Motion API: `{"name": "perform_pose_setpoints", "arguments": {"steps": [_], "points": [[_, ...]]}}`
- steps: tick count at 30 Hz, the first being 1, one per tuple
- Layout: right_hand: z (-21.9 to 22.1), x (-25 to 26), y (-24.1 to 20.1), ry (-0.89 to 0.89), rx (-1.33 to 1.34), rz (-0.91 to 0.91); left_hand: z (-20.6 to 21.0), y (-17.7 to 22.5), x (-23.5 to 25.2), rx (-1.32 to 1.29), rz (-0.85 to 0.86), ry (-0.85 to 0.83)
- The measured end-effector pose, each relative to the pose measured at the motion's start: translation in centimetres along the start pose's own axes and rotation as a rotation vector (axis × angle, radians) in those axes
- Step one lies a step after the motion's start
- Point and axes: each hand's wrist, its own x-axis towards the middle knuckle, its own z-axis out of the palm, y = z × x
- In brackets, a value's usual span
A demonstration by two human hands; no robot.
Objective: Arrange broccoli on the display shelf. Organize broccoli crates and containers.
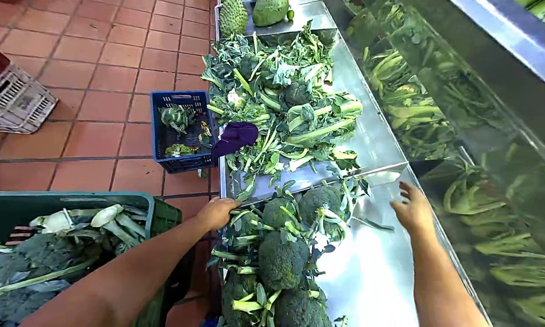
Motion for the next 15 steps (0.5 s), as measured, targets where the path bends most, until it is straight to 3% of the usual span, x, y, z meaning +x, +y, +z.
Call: {"name": "perform_pose_setpoints", "arguments": {"steps": [3, 5, 15], "points": [[1.1, 5.8, -1.4, -0.102, -0.329, -0.245, 0.8, 0.0, 0.8, 0.0, -0.017, 0.013], [2.5, 7.1, -1.5, -0.202, -0.459, -0.279, 0.7, 0.2, 1.0, 0.018, -0.04, -0.002], [5.7, 4.7, -1.7, -0.064, -0.452, -0.25, -0.2, 0.0, 1.3, 0.072, -0.072, -0.052]]}}
